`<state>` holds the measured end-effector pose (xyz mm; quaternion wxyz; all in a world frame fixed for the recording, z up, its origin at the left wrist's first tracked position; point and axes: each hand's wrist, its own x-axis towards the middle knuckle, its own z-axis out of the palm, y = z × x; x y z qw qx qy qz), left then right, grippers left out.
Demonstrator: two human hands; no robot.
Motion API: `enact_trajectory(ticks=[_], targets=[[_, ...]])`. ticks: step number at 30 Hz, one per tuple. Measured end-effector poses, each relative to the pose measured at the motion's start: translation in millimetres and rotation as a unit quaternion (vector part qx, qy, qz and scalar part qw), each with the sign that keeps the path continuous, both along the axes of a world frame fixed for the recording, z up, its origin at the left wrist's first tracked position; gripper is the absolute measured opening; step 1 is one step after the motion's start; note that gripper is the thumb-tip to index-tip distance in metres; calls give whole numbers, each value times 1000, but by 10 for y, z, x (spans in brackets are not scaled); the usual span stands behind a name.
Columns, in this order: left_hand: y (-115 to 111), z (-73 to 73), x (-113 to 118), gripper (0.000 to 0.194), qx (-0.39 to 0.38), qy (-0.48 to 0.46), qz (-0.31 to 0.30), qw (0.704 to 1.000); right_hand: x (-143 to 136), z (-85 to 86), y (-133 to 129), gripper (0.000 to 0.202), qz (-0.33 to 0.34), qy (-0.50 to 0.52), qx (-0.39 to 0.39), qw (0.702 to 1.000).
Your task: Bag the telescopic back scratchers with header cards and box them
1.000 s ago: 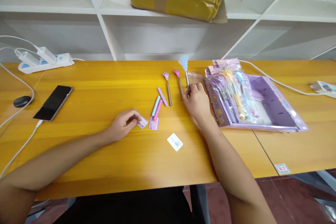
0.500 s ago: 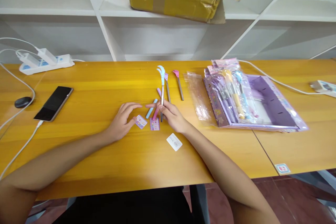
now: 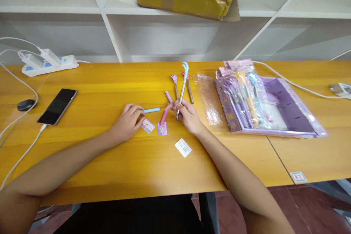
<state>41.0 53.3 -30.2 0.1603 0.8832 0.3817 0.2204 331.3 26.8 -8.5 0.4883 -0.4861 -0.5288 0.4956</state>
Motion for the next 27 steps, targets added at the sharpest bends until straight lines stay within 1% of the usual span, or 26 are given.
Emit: enact_trajectory(ticks=[2, 3, 6, 8, 10, 14, 21, 24, 27], targets=[[62, -43, -30, 12, -5, -11, 41, 999, 22, -8, -2, 38, -4, 5, -2, 1000], [87, -64, -44, 11, -8, -19, 58, 998, 34, -15, 0, 39, -6, 5, 0, 1000], [118, -83, -73, 24, -19, -55, 82, 995, 60, -40, 17, 43, -18, 7, 7, 1000], [107, -45, -81, 31, -42, -82, 68, 993, 61, -44, 34, 43, -24, 34, 14, 999], [88, 18, -84, 34, -73, -100, 35, 992, 54, -28, 46, 41, -27, 71, 23, 997], [67, 99, -75, 39, -115, -87, -9, 990, 53, 25, 37, 40, -19, 99, 21, 995], [56, 48, -65, 33, -160, -71, -48, 983, 77, 6, -45, 46, 15, 87, -8, 996], [53, 27, -71, 33, -152, -60, -71, 984, 63, 9, -67, 45, 27, 91, -15, 995], [53, 19, -71, 33, -138, -50, -80, 986, 62, 11, -73, 45, 31, 93, -19, 995]])
